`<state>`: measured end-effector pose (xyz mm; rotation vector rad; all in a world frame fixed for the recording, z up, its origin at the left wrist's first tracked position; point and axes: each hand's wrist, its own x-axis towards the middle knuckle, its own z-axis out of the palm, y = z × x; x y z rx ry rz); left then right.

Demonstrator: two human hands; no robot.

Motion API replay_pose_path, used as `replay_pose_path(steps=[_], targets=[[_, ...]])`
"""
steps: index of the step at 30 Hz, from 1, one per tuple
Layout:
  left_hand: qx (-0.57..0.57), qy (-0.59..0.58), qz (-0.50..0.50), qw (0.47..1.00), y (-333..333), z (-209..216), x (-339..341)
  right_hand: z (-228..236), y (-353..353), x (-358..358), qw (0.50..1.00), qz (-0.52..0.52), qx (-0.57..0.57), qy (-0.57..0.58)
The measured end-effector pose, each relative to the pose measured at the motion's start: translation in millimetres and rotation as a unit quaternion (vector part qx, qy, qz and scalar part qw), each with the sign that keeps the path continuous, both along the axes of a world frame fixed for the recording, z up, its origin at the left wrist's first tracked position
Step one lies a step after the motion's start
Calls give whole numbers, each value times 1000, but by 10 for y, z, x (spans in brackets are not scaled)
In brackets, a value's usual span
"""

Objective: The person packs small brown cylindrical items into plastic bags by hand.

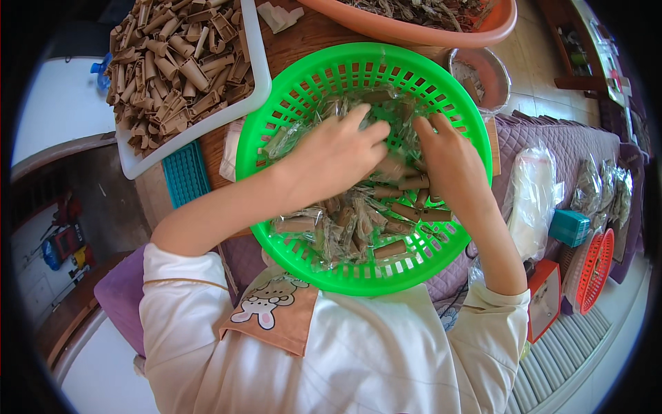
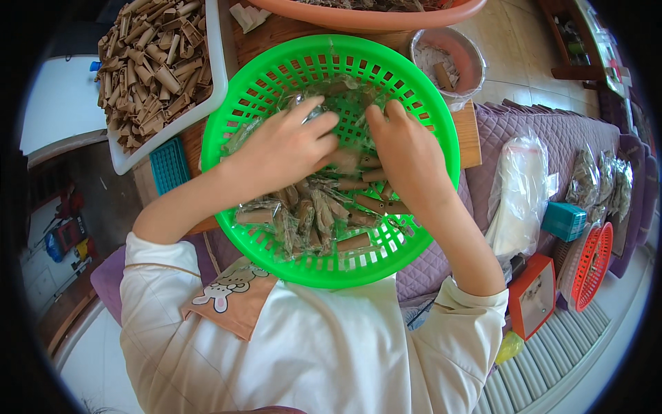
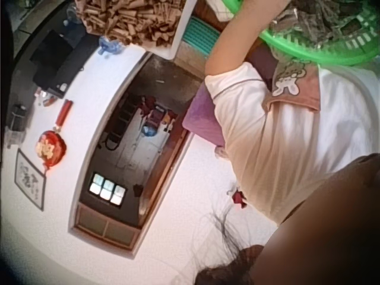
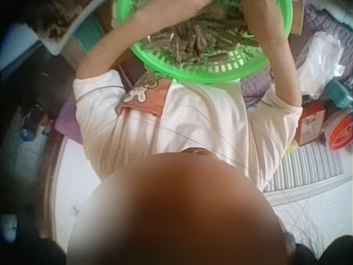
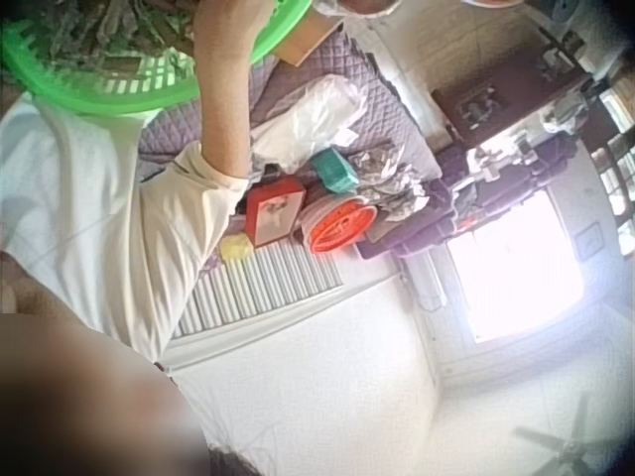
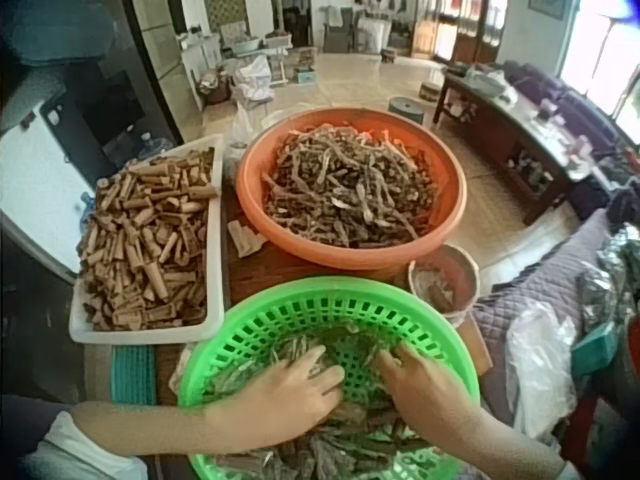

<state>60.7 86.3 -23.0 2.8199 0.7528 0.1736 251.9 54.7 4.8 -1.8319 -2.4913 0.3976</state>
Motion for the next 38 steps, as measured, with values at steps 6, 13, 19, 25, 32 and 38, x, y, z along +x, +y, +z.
replay_pose_path(steps=[6, 13, 19, 25, 32, 38], targets=[[-74, 51, -10, 996, -338, 272, -452, -74, 154, -125, 995, 48, -55, 65], [-96, 143, -5, 985, -297, 441, -328, -601, 304, -487, 979, 123, 77, 142], [-212, 193, -33, 957, -40, 612, -358, -658, 306, -541, 983, 112, -77, 124], [-168, 3, 176, 970, 202, 172, -373, -438, -19, -533, 951, 272, -4, 146], [-223, 68, 105, 967, 81, -53, -337, -170, -98, -409, 939, 277, -159, 129], [-153, 129, 55, 978, -87, 22, -284, -200, 411, -311, 967, 77, -241, 17]])
